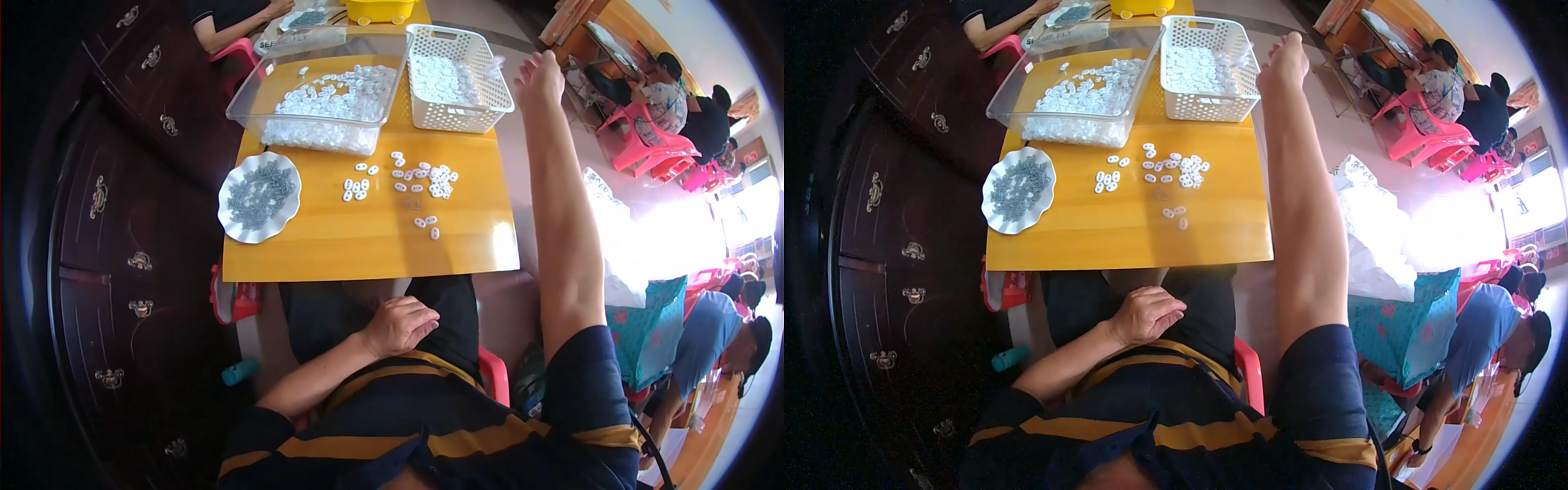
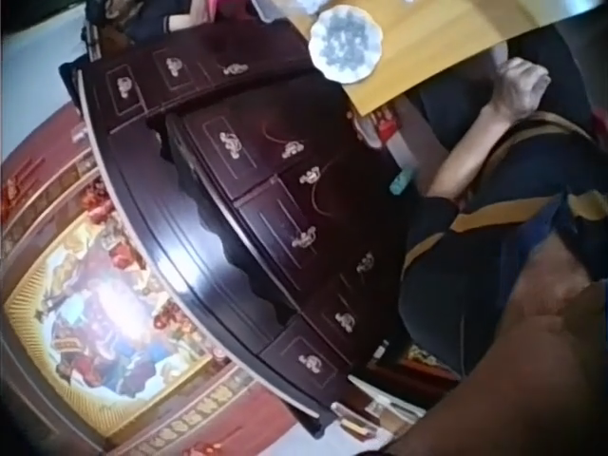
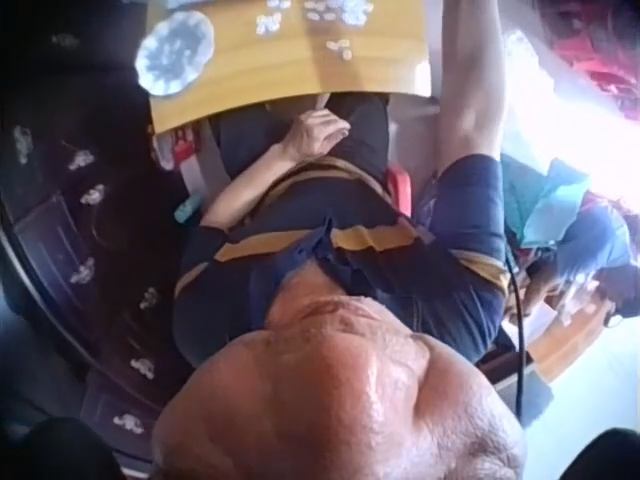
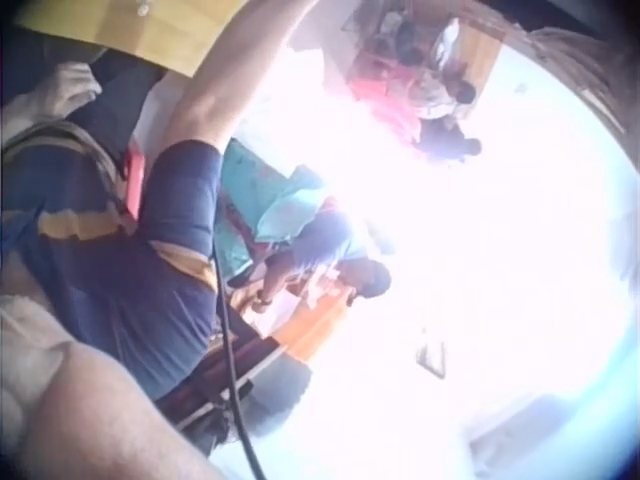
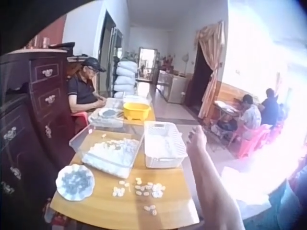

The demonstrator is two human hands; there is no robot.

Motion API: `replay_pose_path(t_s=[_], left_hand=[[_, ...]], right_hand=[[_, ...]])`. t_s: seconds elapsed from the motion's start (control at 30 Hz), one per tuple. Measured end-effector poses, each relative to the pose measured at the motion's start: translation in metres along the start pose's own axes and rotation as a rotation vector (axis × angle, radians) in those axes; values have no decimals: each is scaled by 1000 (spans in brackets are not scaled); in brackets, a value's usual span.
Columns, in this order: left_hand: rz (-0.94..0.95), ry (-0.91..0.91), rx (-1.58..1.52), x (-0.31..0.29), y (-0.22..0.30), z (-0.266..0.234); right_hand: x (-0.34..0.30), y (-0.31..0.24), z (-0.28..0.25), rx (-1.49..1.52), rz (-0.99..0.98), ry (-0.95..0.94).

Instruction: Assembling small white plastic components with metal inserts by hand on a table.

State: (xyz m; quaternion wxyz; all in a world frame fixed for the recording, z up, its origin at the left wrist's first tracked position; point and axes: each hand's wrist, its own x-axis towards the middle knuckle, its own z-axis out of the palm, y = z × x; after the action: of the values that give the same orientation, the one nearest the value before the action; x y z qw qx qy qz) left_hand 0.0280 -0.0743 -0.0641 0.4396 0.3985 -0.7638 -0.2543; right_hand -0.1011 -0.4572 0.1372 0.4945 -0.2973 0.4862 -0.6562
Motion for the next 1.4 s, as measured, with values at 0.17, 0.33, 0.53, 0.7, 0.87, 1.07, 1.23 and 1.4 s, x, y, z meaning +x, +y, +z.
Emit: replay_pose_path(t_s=[0.17,0.33,0.53,0.7,0.87,1.07,1.23,1.4], left_hand=[[-71,-1,-34,-3,-13,-2],[-112,-59,-62,-6,-10,3],[-97,-82,-34,-10,-12,8],[-122,-92,-18,-9,-13,8],[-115,-122,-24,-10,-13,10],[-88,-58,-13,-5,-16,5],[-114,-21,-41,15,-12,-20],[-131,188,144,51,-19,-53]], right_hand=[[-41,83,-48,-266,-481,-155],[-85,158,-104,-843,-696,-534],[-108,175,-130,-1012,-895,-653],[-129,172,-148,-1072,-916,-637],[-145,162,-160,-886,-730,-470],[-152,165,-166,-978,-781,-465],[-160,164,-166,-981,-824,-474],[-168,162,-172,-963,-769,-468]])
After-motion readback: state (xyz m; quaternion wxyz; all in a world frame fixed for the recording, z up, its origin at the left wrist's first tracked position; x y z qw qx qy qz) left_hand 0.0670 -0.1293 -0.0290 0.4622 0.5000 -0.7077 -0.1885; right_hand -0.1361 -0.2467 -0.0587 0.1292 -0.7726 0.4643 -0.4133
